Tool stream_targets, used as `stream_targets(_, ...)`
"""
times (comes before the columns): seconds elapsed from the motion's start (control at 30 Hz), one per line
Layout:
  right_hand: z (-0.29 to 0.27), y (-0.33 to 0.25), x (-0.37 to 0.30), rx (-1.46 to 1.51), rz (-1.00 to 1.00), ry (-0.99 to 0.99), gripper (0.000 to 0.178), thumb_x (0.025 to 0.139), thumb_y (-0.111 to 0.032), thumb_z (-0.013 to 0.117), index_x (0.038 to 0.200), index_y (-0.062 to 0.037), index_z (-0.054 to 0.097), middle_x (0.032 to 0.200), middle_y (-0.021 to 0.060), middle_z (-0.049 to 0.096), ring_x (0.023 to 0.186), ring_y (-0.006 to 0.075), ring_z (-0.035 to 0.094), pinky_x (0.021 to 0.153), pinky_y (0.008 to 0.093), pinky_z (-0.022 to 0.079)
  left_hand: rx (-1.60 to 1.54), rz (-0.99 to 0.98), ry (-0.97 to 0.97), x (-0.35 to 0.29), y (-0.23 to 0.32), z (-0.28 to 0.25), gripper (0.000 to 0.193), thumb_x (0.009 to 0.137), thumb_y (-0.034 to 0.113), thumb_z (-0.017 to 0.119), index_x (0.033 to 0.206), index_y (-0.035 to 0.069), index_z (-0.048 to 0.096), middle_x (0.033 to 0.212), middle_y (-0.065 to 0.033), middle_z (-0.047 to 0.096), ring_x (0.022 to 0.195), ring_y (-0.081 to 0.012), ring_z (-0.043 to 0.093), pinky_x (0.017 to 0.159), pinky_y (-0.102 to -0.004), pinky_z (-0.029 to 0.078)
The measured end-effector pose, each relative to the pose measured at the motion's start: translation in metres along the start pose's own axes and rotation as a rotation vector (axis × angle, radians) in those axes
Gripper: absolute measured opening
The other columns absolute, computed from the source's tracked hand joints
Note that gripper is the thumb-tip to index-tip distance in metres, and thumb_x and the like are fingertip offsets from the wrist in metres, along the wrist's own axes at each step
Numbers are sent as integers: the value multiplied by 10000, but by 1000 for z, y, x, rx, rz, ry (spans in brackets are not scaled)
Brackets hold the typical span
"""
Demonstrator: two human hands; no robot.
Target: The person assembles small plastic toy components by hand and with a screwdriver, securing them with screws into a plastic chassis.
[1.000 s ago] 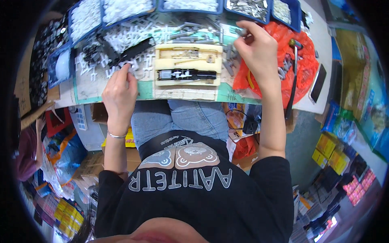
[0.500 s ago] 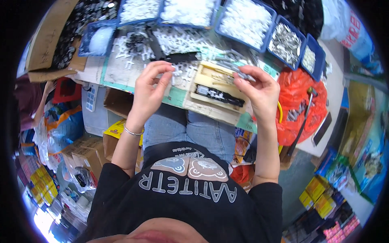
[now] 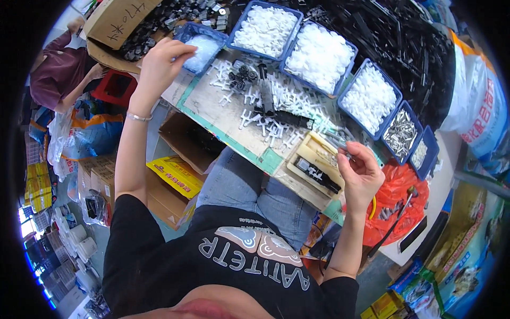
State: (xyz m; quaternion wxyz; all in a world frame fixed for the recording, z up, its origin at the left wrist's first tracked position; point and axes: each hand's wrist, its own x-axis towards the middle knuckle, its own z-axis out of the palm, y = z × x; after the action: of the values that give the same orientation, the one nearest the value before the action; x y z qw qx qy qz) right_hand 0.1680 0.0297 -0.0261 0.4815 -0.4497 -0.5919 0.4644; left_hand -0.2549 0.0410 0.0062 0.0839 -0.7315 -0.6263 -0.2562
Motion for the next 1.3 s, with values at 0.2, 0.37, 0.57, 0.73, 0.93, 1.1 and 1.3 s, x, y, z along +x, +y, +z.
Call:
stream_targets(0.2,-1,-5,4,2,78,10,250,755,130,657,993,64,622,1051,120,609,897,173,643,782,253,535,176,79,-217,12,-18,24,84,738,113,677,807,95,721,786,-70,661,774,-226,566,705,-336,425)
stream_targets(0.37,2,-11,0,-32,-45,-3,267,755,137,653,1007,57,620,1101,147,587,924,192,636,783,259,539,184,72,-183,11,-12,13,85,741,116,680,811,81,716,775,-72,659,784,-234,571,717,-333,433)
stream_targets(0.57,16,-28,1,-11,-35,-1,296,728,148,668,1007,67,616,1090,121,558,895,169,628,768,247,541,-534,-272,-108,7,58,-12,128,802,110,692,902,32,705,810,-68,695,730,-104,644,648,-237,492)
stream_targets(0.73,42,-43,1,119,-75,-78,284,711,115,704,982,67,634,1082,126,563,914,163,621,785,260,551,-1190,-441,-161,-4,115,0,163,829,67,688,971,-13,682,837,-49,683,772,-91,640,700,-202,509)
stream_targets(0.93,47,-39,-5,307,19,-112,286,729,111,688,1005,56,634,1075,120,580,957,172,612,825,271,546,-1469,-504,-310,-9,152,28,181,830,68,687,986,-22,670,851,-78,683,767,-120,658,694,-221,522)
stream_targets(1.1,38,-32,-13,313,69,-85,285,731,96,695,1007,48,643,1077,108,582,967,166,610,827,267,548,-1520,-549,-336,-13,170,38,188,833,72,685,994,-23,665,857,-92,679,763,-136,665,680,-221,524)
stream_targets(1.3,33,-28,-17,276,41,-75,276,730,75,706,998,37,654,1077,110,584,974,164,609,831,264,549,-1524,-598,-347,-14,180,45,185,833,70,682,987,-30,659,839,-94,674,740,-137,660,672,-223,527)
